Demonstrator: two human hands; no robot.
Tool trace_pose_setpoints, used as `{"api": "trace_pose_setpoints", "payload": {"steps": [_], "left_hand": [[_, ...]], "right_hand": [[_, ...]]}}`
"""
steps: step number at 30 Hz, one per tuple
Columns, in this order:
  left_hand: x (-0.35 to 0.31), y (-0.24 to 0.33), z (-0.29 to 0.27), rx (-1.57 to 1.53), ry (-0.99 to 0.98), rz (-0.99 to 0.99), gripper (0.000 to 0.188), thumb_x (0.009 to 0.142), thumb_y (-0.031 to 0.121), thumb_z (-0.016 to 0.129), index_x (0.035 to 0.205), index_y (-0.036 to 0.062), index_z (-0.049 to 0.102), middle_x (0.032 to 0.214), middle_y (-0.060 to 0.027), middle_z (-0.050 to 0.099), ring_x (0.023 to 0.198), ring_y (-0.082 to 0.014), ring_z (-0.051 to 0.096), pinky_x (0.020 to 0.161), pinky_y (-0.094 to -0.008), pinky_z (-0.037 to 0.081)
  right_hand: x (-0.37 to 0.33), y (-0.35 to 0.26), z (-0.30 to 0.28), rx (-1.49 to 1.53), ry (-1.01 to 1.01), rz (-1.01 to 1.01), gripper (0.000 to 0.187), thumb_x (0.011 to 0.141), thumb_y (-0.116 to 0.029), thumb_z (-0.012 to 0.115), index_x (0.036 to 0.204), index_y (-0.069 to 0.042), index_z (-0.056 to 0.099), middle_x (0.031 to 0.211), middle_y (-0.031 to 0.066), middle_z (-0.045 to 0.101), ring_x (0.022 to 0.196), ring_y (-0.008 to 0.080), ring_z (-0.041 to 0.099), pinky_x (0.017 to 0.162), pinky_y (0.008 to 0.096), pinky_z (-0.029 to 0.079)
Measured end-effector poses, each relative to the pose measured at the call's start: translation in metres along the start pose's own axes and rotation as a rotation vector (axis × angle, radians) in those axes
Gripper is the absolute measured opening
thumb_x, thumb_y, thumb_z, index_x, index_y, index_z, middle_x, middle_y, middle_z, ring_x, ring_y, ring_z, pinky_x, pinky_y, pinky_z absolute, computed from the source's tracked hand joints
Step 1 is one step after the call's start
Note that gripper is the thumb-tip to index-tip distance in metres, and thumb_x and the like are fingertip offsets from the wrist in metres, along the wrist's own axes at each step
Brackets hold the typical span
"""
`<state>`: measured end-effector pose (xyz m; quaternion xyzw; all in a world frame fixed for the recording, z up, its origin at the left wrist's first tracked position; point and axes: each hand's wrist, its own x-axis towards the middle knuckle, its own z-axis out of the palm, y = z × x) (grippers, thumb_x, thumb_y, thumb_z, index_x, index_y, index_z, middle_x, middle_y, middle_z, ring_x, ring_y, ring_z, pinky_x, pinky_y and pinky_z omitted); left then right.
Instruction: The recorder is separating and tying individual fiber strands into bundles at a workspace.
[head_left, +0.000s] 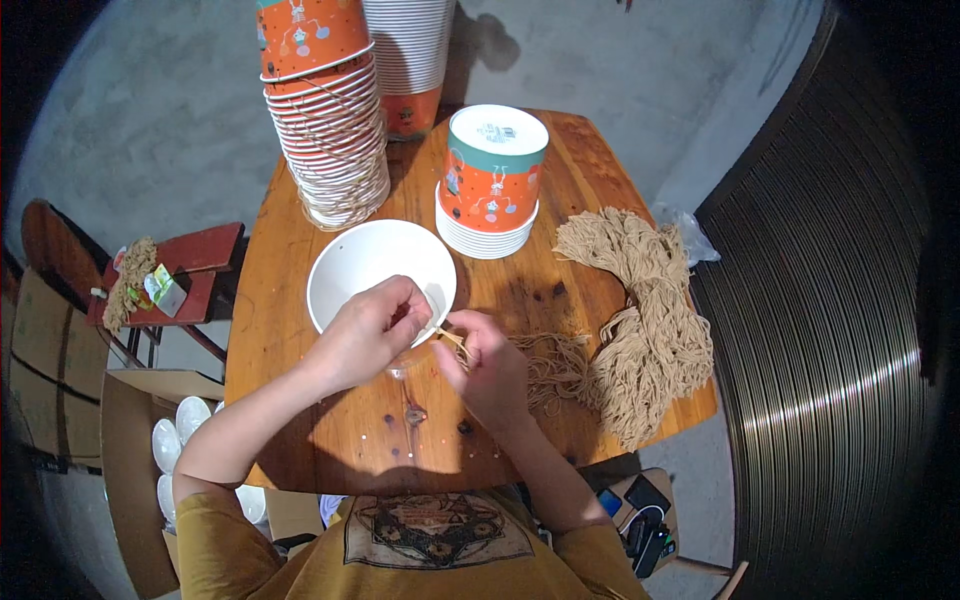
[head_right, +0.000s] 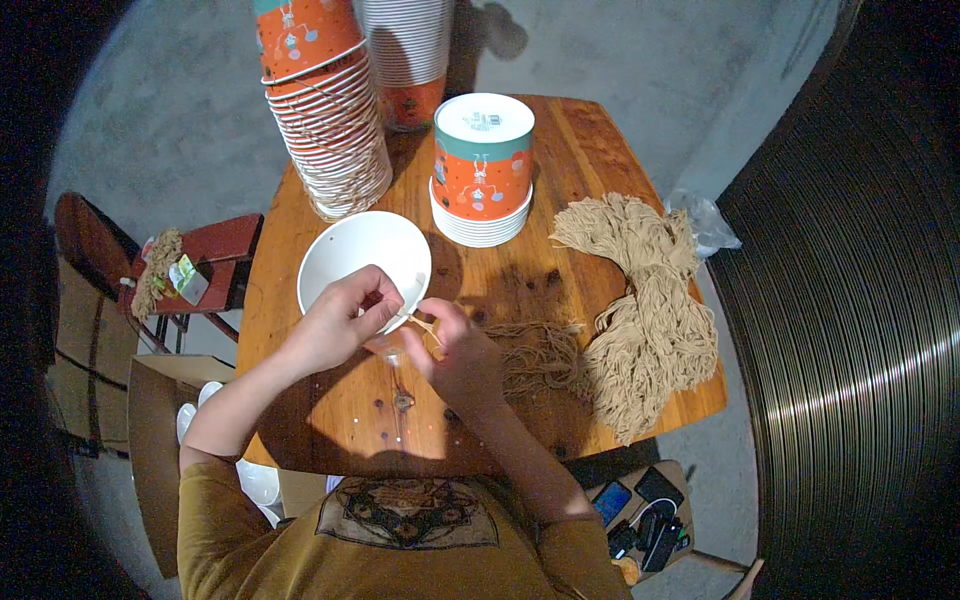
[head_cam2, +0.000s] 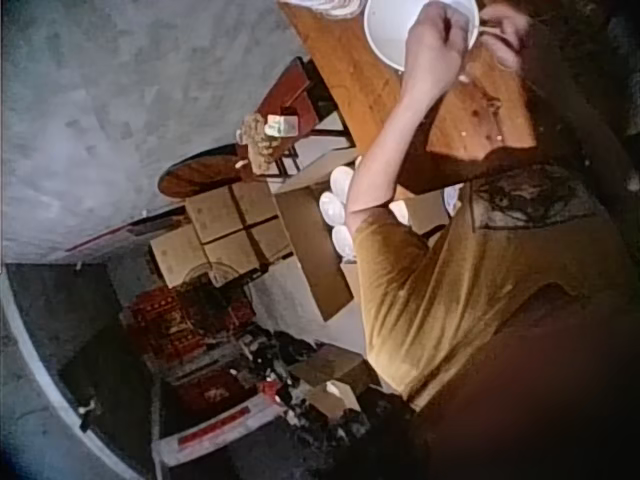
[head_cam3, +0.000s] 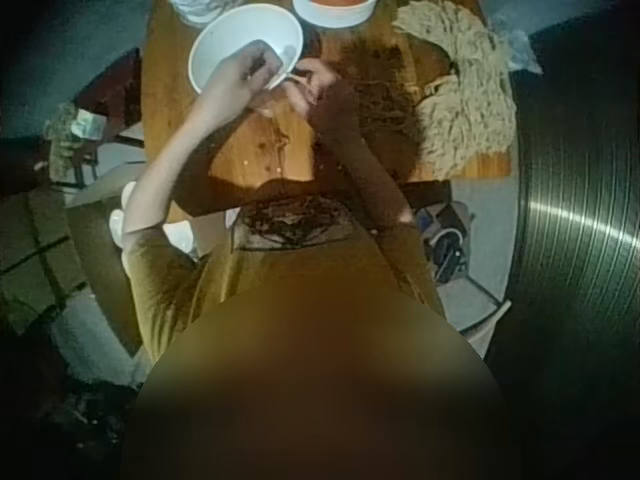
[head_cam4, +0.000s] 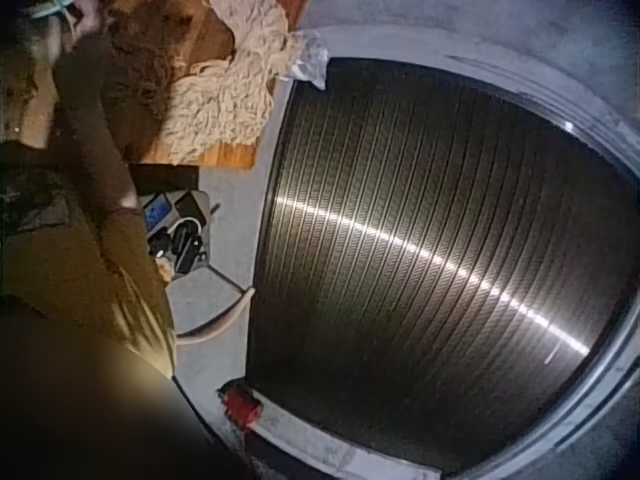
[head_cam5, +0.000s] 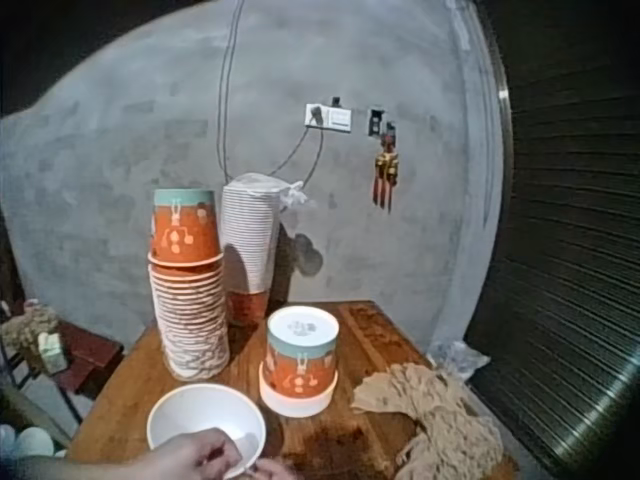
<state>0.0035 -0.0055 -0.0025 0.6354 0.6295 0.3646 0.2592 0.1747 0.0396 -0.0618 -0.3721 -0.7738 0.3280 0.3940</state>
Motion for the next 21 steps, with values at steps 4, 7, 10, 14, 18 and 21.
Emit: {"api": "trace_pose_setpoints", "payload": {"steps": [4, 7, 10, 14, 18, 21], "left_hand": [[0.0002, -0.0028, -0.0011, -0.034, -0.039, -0.03, 0.013, 0.091, 0.012, 0.06, 0.091, -0.0002, 0.057, 0.075, -0.0093, 0.059, 0.065, -0.0163, 0.055, 0.06, -0.032, 0.046], [0.0004, -0.0005, -0.0017, -0.049, -0.059, -0.052, 0.012, 0.091, 0.011, 0.06, 0.092, -0.0005, 0.058, 0.075, -0.0078, 0.059, 0.065, -0.014, 0.054, 0.06, -0.0306, 0.046], [-0.0001, 0.0039, -0.0018, -0.107, -0.071, -0.087, 0.012, 0.09, 0.009, 0.06, 0.096, -0.0005, 0.057, 0.077, -0.0062, 0.058, 0.067, -0.0129, 0.053, 0.061, -0.0292, 0.046], [-0.0002, -0.003, 0.0004, -0.113, -0.07, 0.002, 0.013, 0.089, 0.005, 0.058, 0.101, 0.0002, 0.053, 0.08, -0.0039, 0.055, 0.071, -0.0115, 0.052, 0.065, -0.0269, 0.045], [-0.001, -0.0014, 0.0018, -0.118, -0.042, 0.038, 0.014, 0.089, 0.002, 0.056, 0.102, 0.0003, 0.052, 0.081, -0.0039, 0.054, 0.072, -0.0112, 0.052, 0.067, -0.0265, 0.046], [-0.0013, -0.0026, 0.0015, -0.111, 0.007, 0.035, 0.014, 0.088, 0.002, 0.055, 0.101, -0.0002, 0.052, 0.08, -0.0039, 0.054, 0.071, -0.0114, 0.052, 0.067, -0.0269, 0.046]], "right_hand": [[0.0046, -0.0014, 0.0039, -0.045, 0.051, -0.144, 0.029, 0.081, -0.02, 0.072, 0.106, -0.011, 0.06, 0.087, 0.0105, 0.068, 0.077, 0.0292, 0.068, 0.063, 0.0379, 0.053], [0.0064, -0.0019, 0.0041, -0.046, 0.056, -0.144, 0.025, 0.082, -0.019, 0.071, 0.104, -0.011, 0.061, 0.09, 0.0108, 0.069, 0.079, 0.0288, 0.068, 0.064, 0.0376, 0.054], [0.0065, -0.0054, 0.0036, -0.027, 0.069, -0.131, 0.022, 0.083, -0.018, 0.07, 0.102, -0.011, 0.062, 0.084, 0.0103, 0.067, 0.074, 0.0279, 0.067, 0.062, 0.0374, 0.053], [0.0065, -0.0063, 0.0058, 0.061, 0.121, -0.109, 0.021, 0.081, -0.007, 0.071, 0.1, -0.007, 0.063, 0.054, 0.0023, 0.04, 0.046, 0.0087, 0.039, 0.045, 0.0266, 0.034], [0.0054, -0.0021, 0.0077, 0.081, 0.11, -0.119, 0.018, 0.082, -0.004, 0.068, 0.099, -0.006, 0.062, 0.054, -0.001, 0.039, 0.048, 0.0051, 0.038, 0.046, 0.0247, 0.032], [0.0053, -0.001, 0.0078, 0.259, 0.063, 0.033, 0.014, 0.084, -0.001, 0.065, 0.096, -0.005, 0.061, 0.054, -0.0048, 0.04, 0.049, 0.0029, 0.037, 0.046, 0.0226, 0.032]]}}
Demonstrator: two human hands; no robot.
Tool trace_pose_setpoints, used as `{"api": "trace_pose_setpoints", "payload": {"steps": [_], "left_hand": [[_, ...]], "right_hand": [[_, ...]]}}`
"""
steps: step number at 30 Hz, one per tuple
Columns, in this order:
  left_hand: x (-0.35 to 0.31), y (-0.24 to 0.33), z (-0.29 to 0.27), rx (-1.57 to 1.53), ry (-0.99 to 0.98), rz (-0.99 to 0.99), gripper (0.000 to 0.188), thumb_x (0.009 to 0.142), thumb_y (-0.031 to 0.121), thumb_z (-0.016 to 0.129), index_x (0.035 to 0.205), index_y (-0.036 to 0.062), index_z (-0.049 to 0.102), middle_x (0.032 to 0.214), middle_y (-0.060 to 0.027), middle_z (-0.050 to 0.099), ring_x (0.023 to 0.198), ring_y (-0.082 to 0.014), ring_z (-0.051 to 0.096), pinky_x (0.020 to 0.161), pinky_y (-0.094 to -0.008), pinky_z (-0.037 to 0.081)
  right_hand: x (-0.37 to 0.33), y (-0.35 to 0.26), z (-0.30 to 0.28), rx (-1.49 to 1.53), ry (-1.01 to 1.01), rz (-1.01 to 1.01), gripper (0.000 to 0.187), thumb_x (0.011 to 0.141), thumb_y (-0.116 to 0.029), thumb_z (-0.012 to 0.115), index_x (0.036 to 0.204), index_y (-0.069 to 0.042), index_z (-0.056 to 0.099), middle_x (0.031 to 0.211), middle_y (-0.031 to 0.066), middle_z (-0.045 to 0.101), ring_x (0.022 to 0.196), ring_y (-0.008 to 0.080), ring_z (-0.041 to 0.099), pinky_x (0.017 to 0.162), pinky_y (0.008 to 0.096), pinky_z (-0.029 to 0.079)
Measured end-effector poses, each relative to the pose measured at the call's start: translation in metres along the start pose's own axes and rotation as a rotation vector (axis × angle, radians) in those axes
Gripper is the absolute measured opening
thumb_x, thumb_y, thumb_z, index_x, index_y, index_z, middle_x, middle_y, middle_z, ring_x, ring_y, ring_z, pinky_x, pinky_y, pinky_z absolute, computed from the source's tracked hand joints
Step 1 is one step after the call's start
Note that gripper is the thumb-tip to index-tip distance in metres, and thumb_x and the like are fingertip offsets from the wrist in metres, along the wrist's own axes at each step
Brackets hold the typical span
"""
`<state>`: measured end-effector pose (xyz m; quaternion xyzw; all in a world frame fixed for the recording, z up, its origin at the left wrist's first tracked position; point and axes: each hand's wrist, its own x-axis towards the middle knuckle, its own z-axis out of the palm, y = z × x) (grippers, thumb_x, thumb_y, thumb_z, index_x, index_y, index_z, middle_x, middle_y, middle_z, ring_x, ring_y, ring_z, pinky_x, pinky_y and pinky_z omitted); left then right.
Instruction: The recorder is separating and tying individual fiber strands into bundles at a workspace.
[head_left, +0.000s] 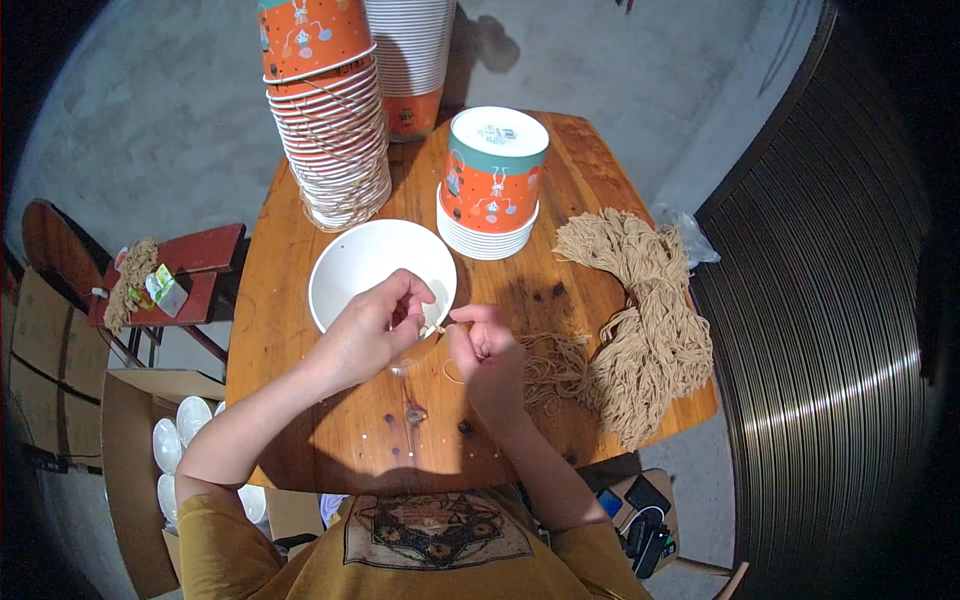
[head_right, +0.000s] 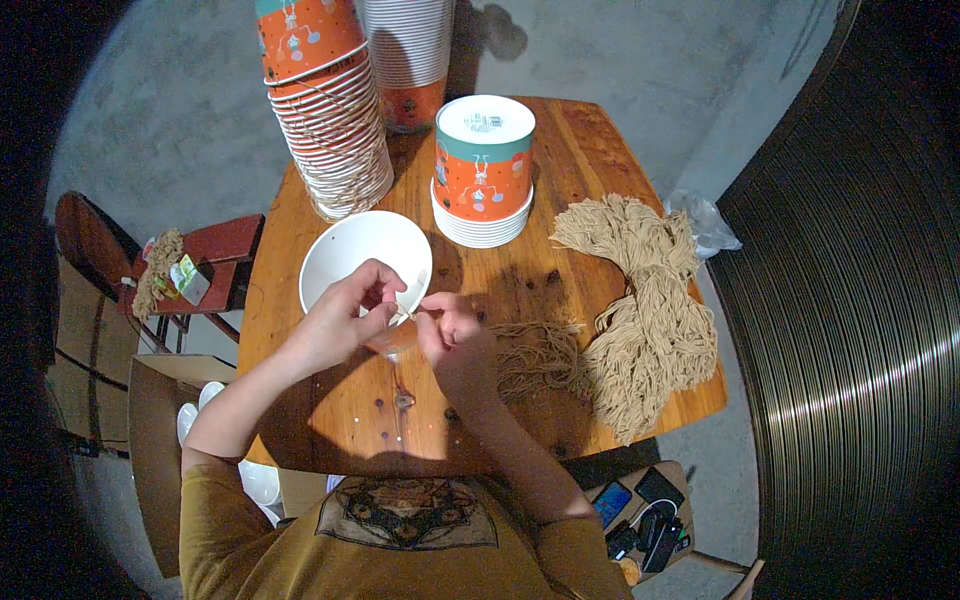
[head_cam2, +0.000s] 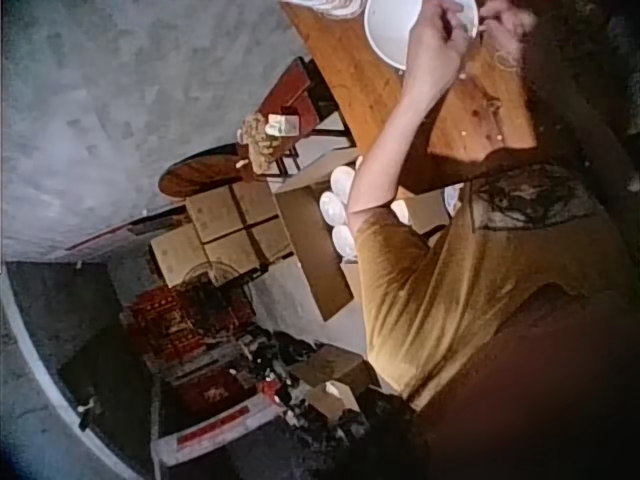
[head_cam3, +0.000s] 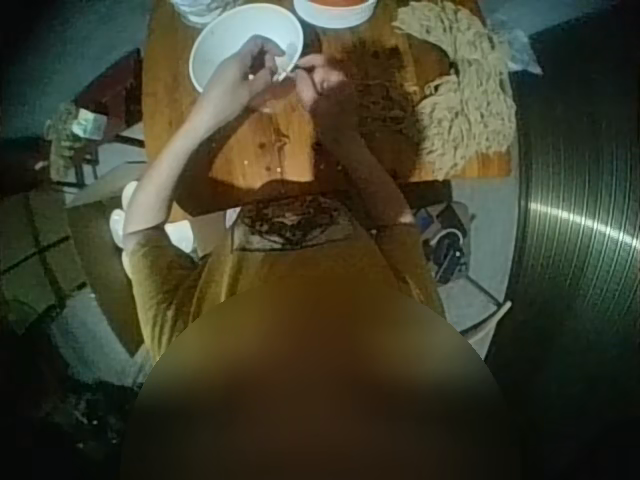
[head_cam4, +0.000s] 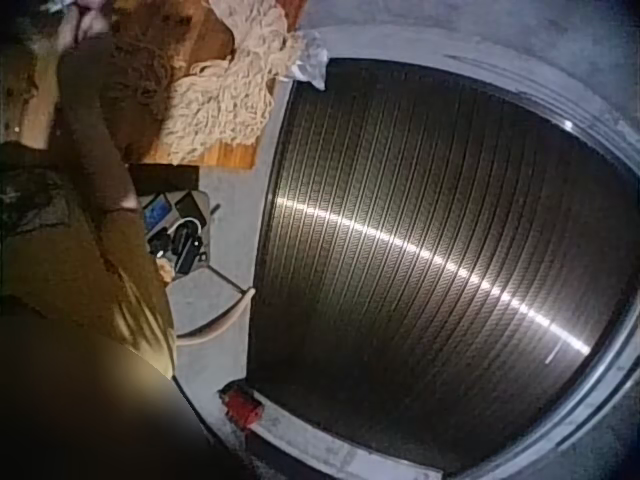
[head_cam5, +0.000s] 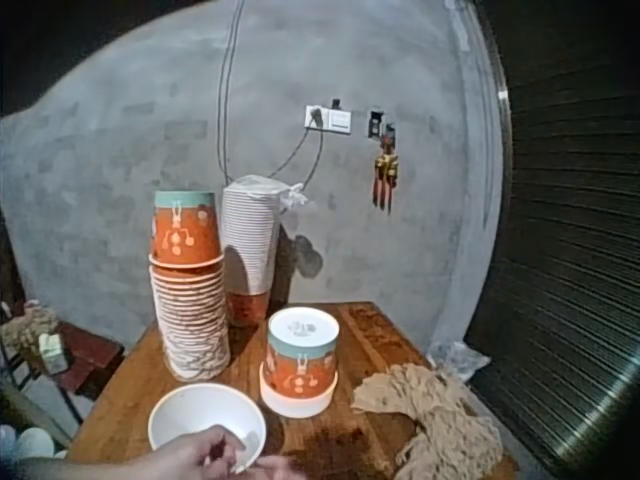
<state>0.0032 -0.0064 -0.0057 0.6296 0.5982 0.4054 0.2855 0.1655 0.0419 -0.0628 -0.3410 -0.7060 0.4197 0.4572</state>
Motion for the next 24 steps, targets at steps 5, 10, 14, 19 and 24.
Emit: {"api": "trace_pose_setpoints", "payload": {"steps": [5, 10, 14, 19, 24], "left_hand": [[0.001, -0.001, -0.003, 0.045, -0.059, -0.059, 0.013, 0.086, 0.001, 0.055, 0.099, 0.0004, 0.053, 0.076, -0.0047, 0.052, 0.068, -0.0126, 0.051, 0.065, -0.0278, 0.046], [-0.001, -0.004, -0.003, 0.041, -0.083, -0.084, 0.016, 0.084, 0.002, 0.056, 0.1, 0.0012, 0.052, 0.072, -0.005, 0.05, 0.066, -0.0133, 0.051, 0.063, -0.0297, 0.045], [-0.001, -0.005, -0.005, 0.066, -0.122, -0.08, 0.019, 0.084, 0.003, 0.056, 0.102, 0.0024, 0.05, 0.07, -0.0049, 0.05, 0.065, -0.0142, 0.05, 0.061, -0.0308, 0.044], [0.0, -0.002, -0.006, 0.057, -0.139, -0.105, 0.018, 0.084, 0.003, 0.055, 0.101, 0.0027, 0.05, 0.07, -0.0043, 0.049, 0.064, -0.0142, 0.05, 0.061, -0.0306, 0.043], [0.001, -0.001, -0.006, 0.038, -0.147, -0.116, 0.018, 0.084, 0.002, 0.055, 0.1, 0.0026, 0.05, 0.069, -0.0035, 0.049, 0.065, -0.0131, 0.049, 0.06, -0.0299, 0.043]], "right_hand": [[-0.002, 0.017, 0.0, 0.397, -0.037, 0.142, 0.022, 0.084, 0.003, 0.062, 0.101, -0.003, 0.051, 0.071, -0.0016, 0.048, 0.059, 0.0032, 0.044, 0.053, 0.0202, 0.036], [-0.006, 0.021, 0.003, -0.049, 0.105, -0.277, 0.03, 0.079, 0.002, 0.067, 0.102, -0.005, 0.049, 0.091, 0.0074, 0.05, 0.067, 0.0107, 0.05, 0.056, 0.0222, 0.042], [-0.004, 0.019, 0.002, -0.353, 0.099, -0.477, 0.034, 0.074, 0.001, 0.071, 0.099, -0.006, 0.05, 0.098, 0.0125, 0.05, 0.077, 0.0198, 0.054, 0.057, 0.0261, 0.05], [-0.004, 0.017, 0.007, -0.301, 0.11, -0.399, 0.031, 0.073, 0.0, 0.073, 0.095, -0.006, 0.053, 0.098, 0.0123, 0.05, 0.081, 0.0218, 0.056, 0.057, 0.0282, 0.053], [-0.003, 0.02, 0.008, -0.345, 0.183, -0.477, 0.028, 0.073, -0.001, 0.074, 0.093, -0.006, 0.055, 0.098, 0.0116, 0.05, 0.077, 0.0215, 0.058, 0.056, 0.0285, 0.053]]}}
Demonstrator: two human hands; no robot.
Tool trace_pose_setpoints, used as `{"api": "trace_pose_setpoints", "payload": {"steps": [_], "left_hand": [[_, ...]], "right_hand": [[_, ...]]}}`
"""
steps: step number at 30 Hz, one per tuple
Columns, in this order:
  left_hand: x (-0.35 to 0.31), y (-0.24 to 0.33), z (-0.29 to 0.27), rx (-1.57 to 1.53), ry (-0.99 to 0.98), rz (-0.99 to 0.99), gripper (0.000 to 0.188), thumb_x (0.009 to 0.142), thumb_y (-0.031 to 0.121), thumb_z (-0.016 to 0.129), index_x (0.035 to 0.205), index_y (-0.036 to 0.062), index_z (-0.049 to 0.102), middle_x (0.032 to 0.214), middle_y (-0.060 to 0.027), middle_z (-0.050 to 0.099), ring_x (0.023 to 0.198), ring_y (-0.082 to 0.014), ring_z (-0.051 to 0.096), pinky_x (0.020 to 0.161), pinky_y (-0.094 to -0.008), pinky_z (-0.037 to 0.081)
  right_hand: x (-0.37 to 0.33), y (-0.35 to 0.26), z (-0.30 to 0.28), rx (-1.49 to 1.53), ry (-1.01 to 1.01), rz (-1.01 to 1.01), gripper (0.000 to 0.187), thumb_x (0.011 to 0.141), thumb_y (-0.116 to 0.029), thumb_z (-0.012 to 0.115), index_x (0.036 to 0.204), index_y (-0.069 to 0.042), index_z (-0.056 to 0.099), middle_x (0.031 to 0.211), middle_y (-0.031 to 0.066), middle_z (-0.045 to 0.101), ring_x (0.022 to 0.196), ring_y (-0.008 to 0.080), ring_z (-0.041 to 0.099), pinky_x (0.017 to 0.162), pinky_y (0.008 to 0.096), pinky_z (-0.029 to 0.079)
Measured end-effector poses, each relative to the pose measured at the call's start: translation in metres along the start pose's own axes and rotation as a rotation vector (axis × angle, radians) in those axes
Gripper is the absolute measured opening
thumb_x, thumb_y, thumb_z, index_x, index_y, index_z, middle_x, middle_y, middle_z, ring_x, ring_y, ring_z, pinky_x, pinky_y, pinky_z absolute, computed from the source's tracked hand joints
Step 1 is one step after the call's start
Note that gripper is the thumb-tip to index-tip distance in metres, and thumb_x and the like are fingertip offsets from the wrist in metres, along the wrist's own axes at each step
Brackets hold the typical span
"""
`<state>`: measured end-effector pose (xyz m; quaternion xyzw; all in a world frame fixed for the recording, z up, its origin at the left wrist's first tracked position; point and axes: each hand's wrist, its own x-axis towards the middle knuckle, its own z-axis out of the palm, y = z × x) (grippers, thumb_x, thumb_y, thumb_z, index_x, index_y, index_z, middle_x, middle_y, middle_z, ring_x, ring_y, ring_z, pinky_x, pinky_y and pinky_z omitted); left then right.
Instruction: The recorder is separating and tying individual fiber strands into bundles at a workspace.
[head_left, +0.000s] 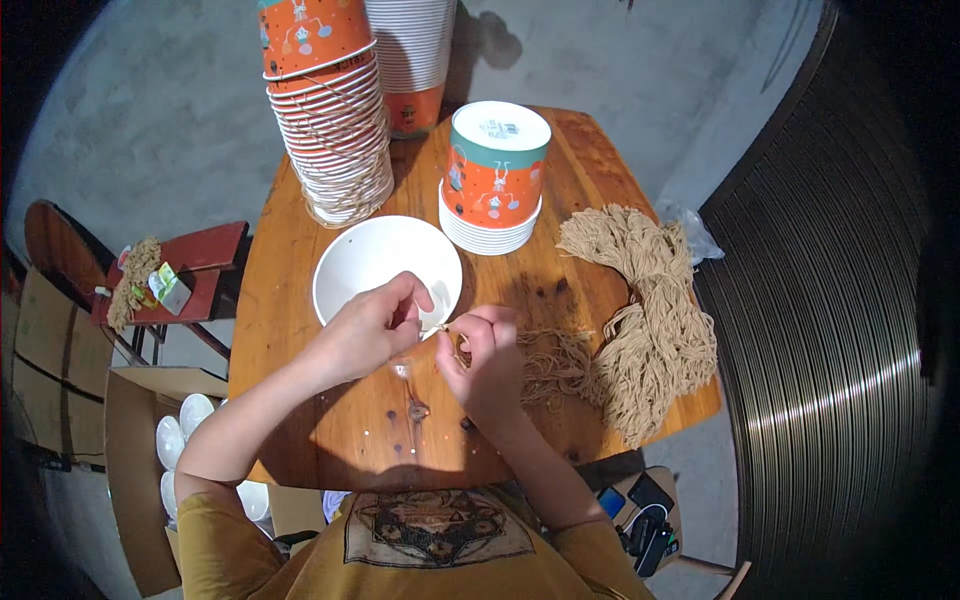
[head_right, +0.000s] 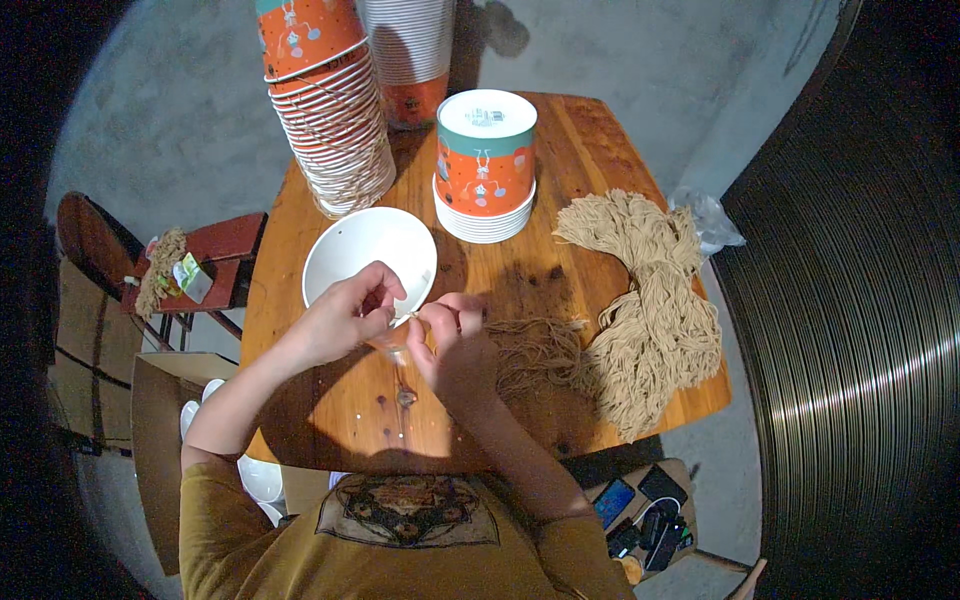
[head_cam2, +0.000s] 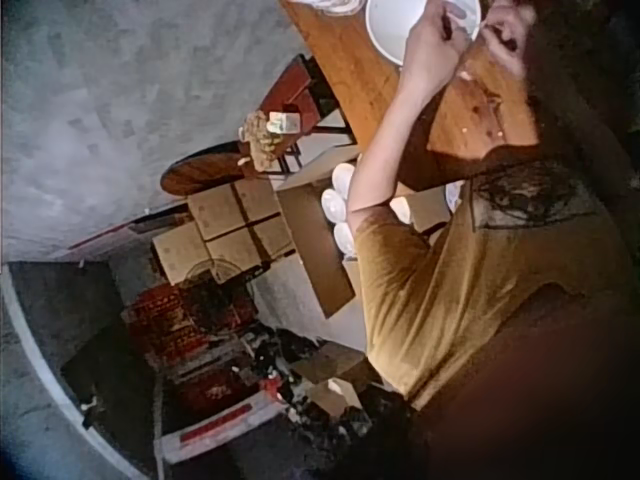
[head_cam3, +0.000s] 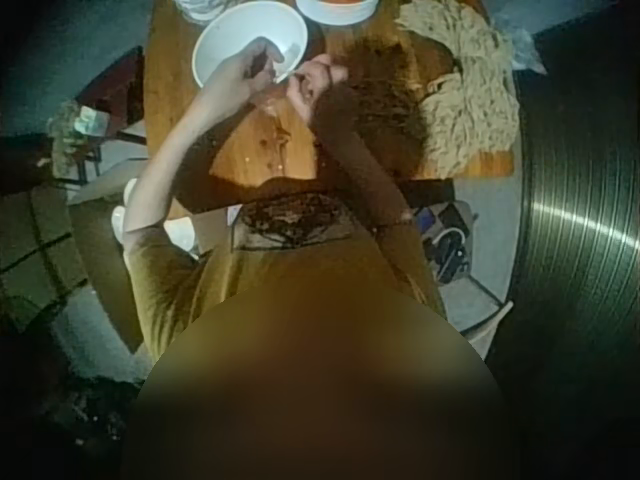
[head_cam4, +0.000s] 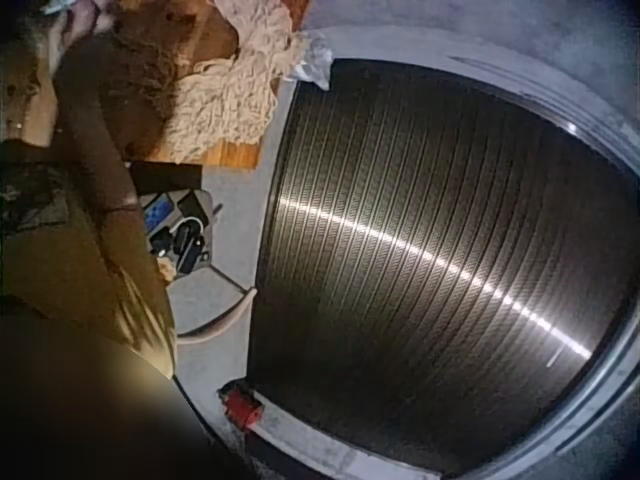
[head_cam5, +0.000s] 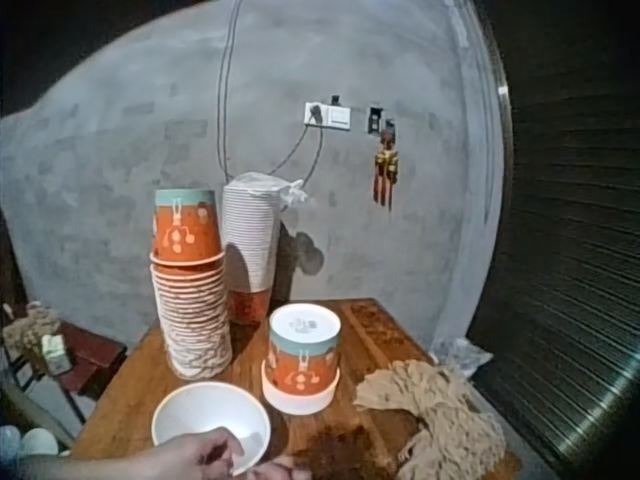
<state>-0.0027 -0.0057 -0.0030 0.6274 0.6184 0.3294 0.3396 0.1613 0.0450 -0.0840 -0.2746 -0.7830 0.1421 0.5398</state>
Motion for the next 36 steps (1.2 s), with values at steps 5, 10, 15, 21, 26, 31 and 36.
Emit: {"api": "trace_pose_setpoints", "payload": {"steps": [5, 10, 15, 21, 26, 31, 36], "left_hand": [[0.001, 0.002, 0.0, -0.021, -0.021, 0.002, 0.017, 0.084, 0.002, 0.055, 0.1, 0.002, 0.051, 0.07, -0.0034, 0.048, 0.065, -0.0122, 0.048, 0.06, -0.029, 0.043], [0.001, 0.003, 0.002, 0.022, 0.049, 0.082, 0.016, 0.083, 0.002, 0.056, 0.098, 0.0019, 0.053, 0.079, -0.006, 0.051, 0.073, -0.0159, 0.053, 0.066, -0.0308, 0.046], [0.001, 0.005, 0.006, 0.113, 0.131, 0.424, 0.013, 0.08, 0.002, 0.059, 0.092, 0.0029, 0.055, 0.089, -0.0092, 0.054, 0.086, -0.0243, 0.056, 0.076, -0.0353, 0.047], [-0.002, 0.013, 0.009, 0.36, 0.181, 0.434, 0.013, 0.077, 0.005, 0.064, 0.085, 0.0046, 0.055, 0.086, -0.0096, 0.054, 0.086, -0.03, 0.055, 0.075, -0.0378, 0.046], [0.0, 0.003, 0.012, 0.238, 0.175, 0.366, 0.01, 0.077, 0.005, 0.062, 0.084, 0.0029, 0.055, 0.081, -0.0082, 0.056, 0.081, -0.0247, 0.057, 0.072, -0.0333, 0.046], [0.0, 0.008, 0.005, -0.061, 0.062, 0.035, 0.009, 0.081, 0.008, 0.06, 0.086, 0.0013, 0.057, 0.082, -0.005, 0.057, 0.076, -0.0145, 0.056, 0.069, -0.0276, 0.045], [0.001, 0.007, 0.006, -0.067, 0.062, 0.037, 0.01, 0.082, 0.01, 0.061, 0.086, 0.0008, 0.058, 0.082, -0.005, 0.057, 0.075, -0.0137, 0.056, 0.067, -0.0274, 0.045]], "right_hand": [[0.003, -0.002, 0.0, -0.035, -0.009, -0.014, 0.025, 0.075, 0.001, 0.071, 0.093, -0.006, 0.056, 0.094, 0.0093, 0.051, 0.072, 0.0192, 0.057, 0.056, 0.0287, 0.051], [0.004, -0.001, -0.004, 0.165, -0.099, 0.186, 0.019, 0.079, 0.003, 0.067, 0.092, -0.004, 0.055, 0.091, 0.0097, 0.052, 0.069, 0.0155, 0.054, 0.055, 0.0261, 0.045], [0.009, -0.009, -0.013, 0.312, -0.207, 0.329, 0.016, 0.082, 0.002, 0.062, 0.093, -0.002, 0.051, 0.096, 0.0147, 0.05, 0.076, 0.0285, 0.055, 0.063, 0.0363, 0.047], [0.01, -0.012, -0.014, 0.285, -0.181, 0.21, 0.012, 0.086, -0.001, 0.059, 0.095, -0.002, 0.05, 0.096, 0.016, 0.05, 0.085, 0.0306, 0.054, 0.075, 0.0403, 0.045], [0.009, -0.01, -0.013, 0.293, -0.168, 0.211, 0.012, 0.086, -0.002, 0.058, 0.094, -0.002, 0.049, 0.096, 0.0167, 0.05, 0.086, 0.0317, 0.054, 0.075, 0.0412, 0.045], [0.007, -0.009, -0.013, 0.308, -0.157, 0.226, 0.015, 0.084, -0.002, 0.06, 0.095, -0.003, 0.049, 0.094, 0.016, 0.051, 0.084, 0.0321, 0.055, 0.07, 0.04, 0.047], [0.012, -0.013, -0.014, 0.235, -0.143, 0.185, 0.018, 0.082, -0.002, 0.062, 0.095, -0.004, 0.05, 0.09, 0.0142, 0.053, 0.081, 0.0307, 0.057, 0.064, 0.0383, 0.049]]}}
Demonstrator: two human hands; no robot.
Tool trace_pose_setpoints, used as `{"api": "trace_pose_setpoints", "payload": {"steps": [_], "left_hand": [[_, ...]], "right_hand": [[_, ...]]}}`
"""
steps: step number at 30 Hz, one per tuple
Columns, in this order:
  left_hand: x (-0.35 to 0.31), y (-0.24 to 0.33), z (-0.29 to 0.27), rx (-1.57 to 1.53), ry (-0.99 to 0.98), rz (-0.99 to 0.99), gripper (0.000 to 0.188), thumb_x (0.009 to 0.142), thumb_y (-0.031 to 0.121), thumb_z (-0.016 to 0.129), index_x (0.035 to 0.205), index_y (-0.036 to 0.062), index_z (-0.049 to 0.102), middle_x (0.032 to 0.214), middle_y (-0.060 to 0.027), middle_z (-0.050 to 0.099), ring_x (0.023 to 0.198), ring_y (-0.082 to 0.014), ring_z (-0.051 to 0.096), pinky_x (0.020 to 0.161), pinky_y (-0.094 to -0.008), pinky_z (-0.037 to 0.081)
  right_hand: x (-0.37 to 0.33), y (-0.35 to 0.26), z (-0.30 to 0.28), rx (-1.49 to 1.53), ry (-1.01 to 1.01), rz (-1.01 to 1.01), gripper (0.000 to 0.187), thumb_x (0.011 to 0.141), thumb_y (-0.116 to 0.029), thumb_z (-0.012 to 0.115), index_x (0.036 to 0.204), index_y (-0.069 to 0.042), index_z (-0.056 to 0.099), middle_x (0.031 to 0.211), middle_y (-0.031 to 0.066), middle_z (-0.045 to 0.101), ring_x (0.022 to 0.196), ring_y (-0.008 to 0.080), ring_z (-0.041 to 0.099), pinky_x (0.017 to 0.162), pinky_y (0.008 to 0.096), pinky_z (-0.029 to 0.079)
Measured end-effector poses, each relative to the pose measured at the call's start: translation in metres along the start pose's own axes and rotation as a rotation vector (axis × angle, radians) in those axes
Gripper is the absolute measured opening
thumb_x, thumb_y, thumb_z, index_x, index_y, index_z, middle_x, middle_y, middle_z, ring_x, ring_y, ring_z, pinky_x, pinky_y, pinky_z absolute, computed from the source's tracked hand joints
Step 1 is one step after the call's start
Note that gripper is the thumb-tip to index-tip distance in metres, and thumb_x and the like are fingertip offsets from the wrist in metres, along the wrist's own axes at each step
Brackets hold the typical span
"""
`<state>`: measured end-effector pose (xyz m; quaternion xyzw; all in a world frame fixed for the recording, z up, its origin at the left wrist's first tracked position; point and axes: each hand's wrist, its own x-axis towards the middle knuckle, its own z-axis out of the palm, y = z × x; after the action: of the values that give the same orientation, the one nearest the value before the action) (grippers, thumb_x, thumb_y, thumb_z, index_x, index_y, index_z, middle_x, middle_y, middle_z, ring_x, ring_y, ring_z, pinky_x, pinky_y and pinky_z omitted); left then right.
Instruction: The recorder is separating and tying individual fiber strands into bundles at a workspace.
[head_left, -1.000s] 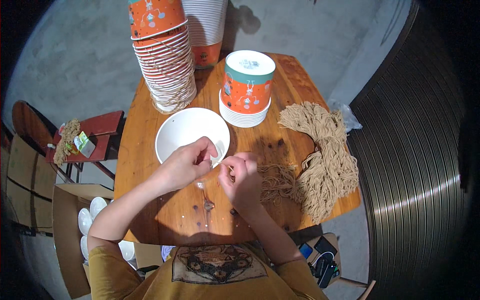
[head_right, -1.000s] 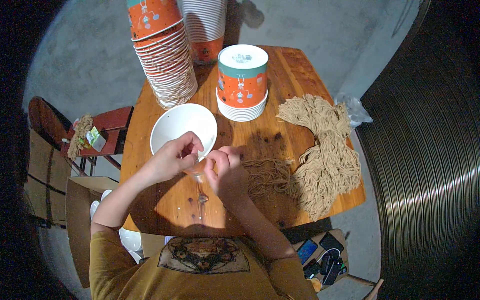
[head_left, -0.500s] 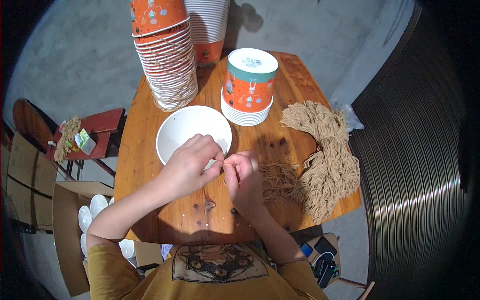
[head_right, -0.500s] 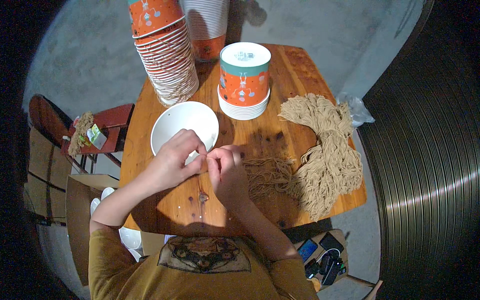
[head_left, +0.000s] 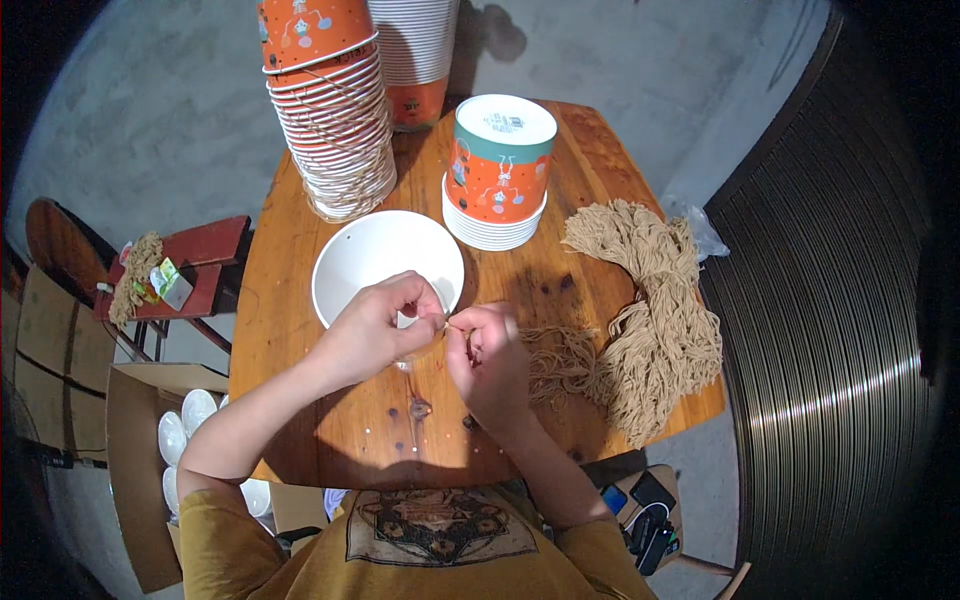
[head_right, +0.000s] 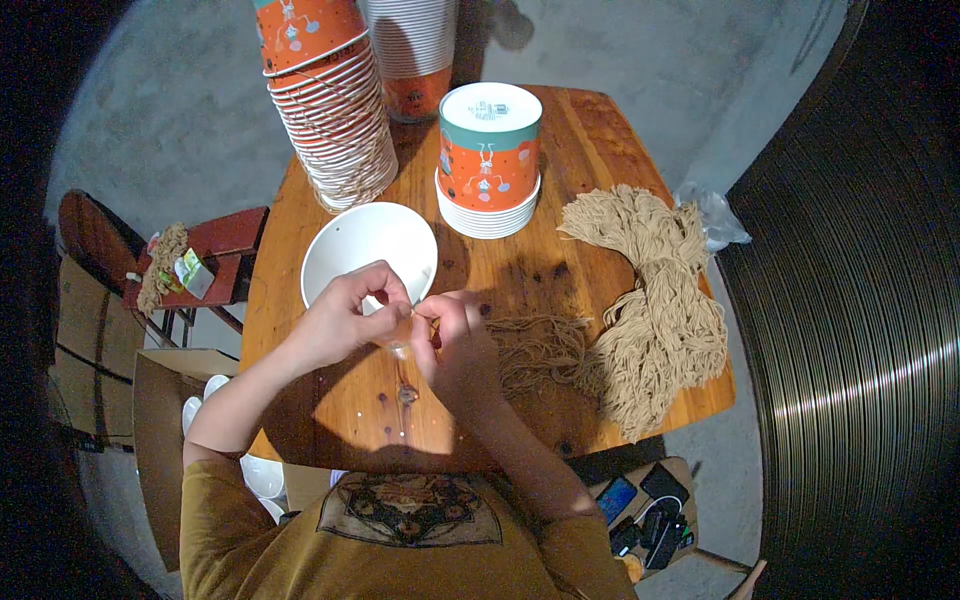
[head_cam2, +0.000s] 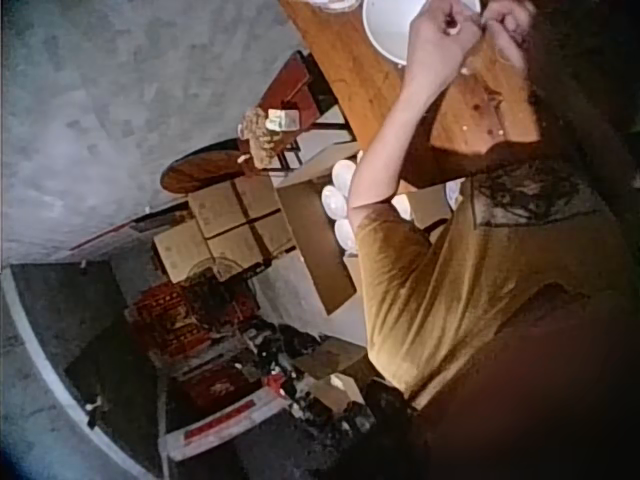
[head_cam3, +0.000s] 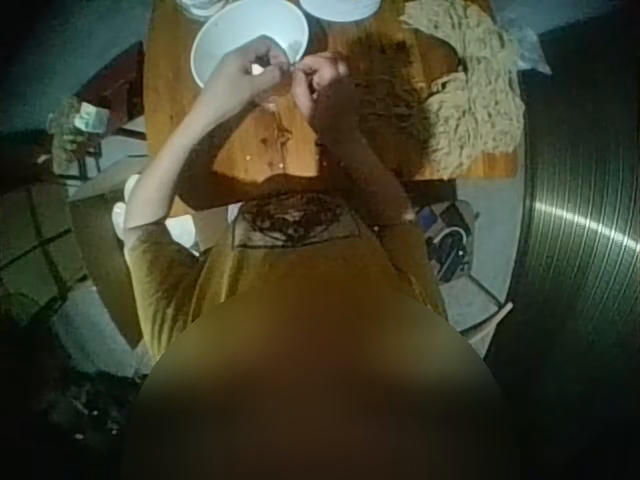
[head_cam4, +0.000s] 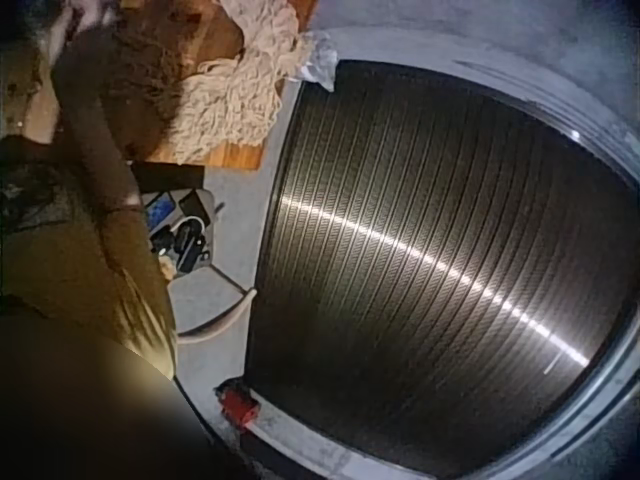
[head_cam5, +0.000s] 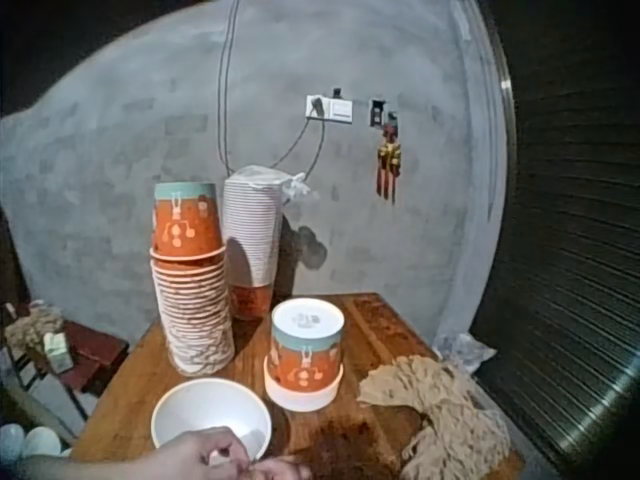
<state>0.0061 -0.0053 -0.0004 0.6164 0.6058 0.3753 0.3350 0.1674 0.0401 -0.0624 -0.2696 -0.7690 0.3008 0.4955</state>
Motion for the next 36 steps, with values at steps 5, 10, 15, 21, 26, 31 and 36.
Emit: {"api": "trace_pose_setpoints", "payload": {"steps": [5, 10, 15, 21, 26, 31, 36], "left_hand": [[0.0, -0.003, 0.003, 0.086, 0.022, 0.155, 0.01, 0.082, 0.01, 0.062, 0.085, 0.0004, 0.058, 0.082, -0.0063, 0.058, 0.077, -0.0162, 0.056, 0.069, -0.029, 0.045], [0.001, -0.006, 0.001, 0.07, 0.011, 0.137, 0.009, 0.082, 0.008, 0.062, 0.085, 0.0008, 0.058, 0.082, -0.0078, 0.058, 0.08, -0.0189, 0.057, 0.071, -0.0302, 0.045], [-0.002, -0.002, 0.002, 0.055, 0.024, 0.152, 0.009, 0.081, 0.007, 0.062, 0.086, 0.0016, 0.057, 0.084, -0.0087, 0.058, 0.083, -0.0227, 0.058, 0.075, -0.0329, 0.046], [-0.002, 0.002, 0.004, 0.206, 0.06, 0.317, 0.009, 0.081, 0.005, 0.062, 0.086, 0.0021, 0.055, 0.084, -0.0095, 0.056, 0.085, -0.0267, 0.057, 0.077, -0.0362, 0.046], [-0.001, 0.0, 0.002, 0.165, 0.038, 0.303, 0.009, 0.082, 0.006, 0.061, 0.086, 0.0018, 0.054, 0.083, -0.0103, 0.055, 0.085, -0.0276, 0.056, 0.077, -0.0369, 0.046], [-0.002, -0.001, 0.002, 0.099, 0.012, 0.234, 0.008, 0.083, 0.007, 0.061, 0.087, 0.0016, 0.056, 0.084, -0.0079, 0.056, 0.082, -0.0216, 0.056, 0.076, -0.032, 0.045], [-0.001, -0.006, -0.002, -0.168, -0.049, -0.02, 0.008, 0.086, 0.009, 0.058, 0.089, 0.0015, 0.057, 0.084, -0.0046, 0.057, 0.079, -0.0138, 0.055, 0.074, -0.0267, 0.044]], "right_hand": [[0.001, -0.001, -0.001, -0.044, -0.052, 0.018, 0.019, 0.081, -0.002, 0.062, 0.095, -0.004, 0.05, 0.084, 0.0136, 0.053, 0.071, 0.0311, 0.059, 0.061, 0.0402, 0.048], [-0.004, 0.012, 0.004, 0.143, -0.064, 0.183, 0.012, 0.083, -0.003, 0.06, 0.091, -0.003, 0.051, 0.082, 0.0114, 0.052, 0.067, 0.0241, 0.056, 0.056, 0.0346, 0.045], [-0.004, 0.011, 0.003, 0.356, -0.097, 0.393, 0.007, 0.087, -0.005, 0.058, 0.087, -0.002, 0.052, 0.076, 0.0067, 0.051, 0.061, 0.0139, 0.051, 0.054, 0.0294, 0.042], [-0.004, 0.01, 0.004, 0.314, -0.07, 0.308, 0.007, 0.089, -0.006, 0.057, 0.087, -0.002, 0.052, 0.073, 0.0057, 0.051, 0.06, 0.0124, 0.05, 0.054, 0.0287, 0.042], [-0.003, 0.011, 0.003, 0.35, -0.094, 0.286, 0.005, 0.089, -0.005, 0.056, 0.088, -0.002, 0.052, 0.078, 0.0069, 0.051, 0.063, 0.0144, 0.051, 0.056, 0.03, 0.042], [-0.004, 0.017, 0.004, 0.314, -0.089, 0.231, 0.004, 0.089, -0.004, 0.056, 0.091, -0.002, 0.052, 0.076, 0.0061, 0.053, 0.061, 0.013, 0.051, 0.055, 0.0289, 0.042], [-0.005, 0.01, 0.005, 0.448, -0.096, 0.322, 0.006, 0.09, -0.002, 0.054, 0.096, -0.001, 0.053, 0.075, 0.0029, 0.056, 0.058, 0.0066, 0.049, 0.052, 0.0241, 0.04]]}}
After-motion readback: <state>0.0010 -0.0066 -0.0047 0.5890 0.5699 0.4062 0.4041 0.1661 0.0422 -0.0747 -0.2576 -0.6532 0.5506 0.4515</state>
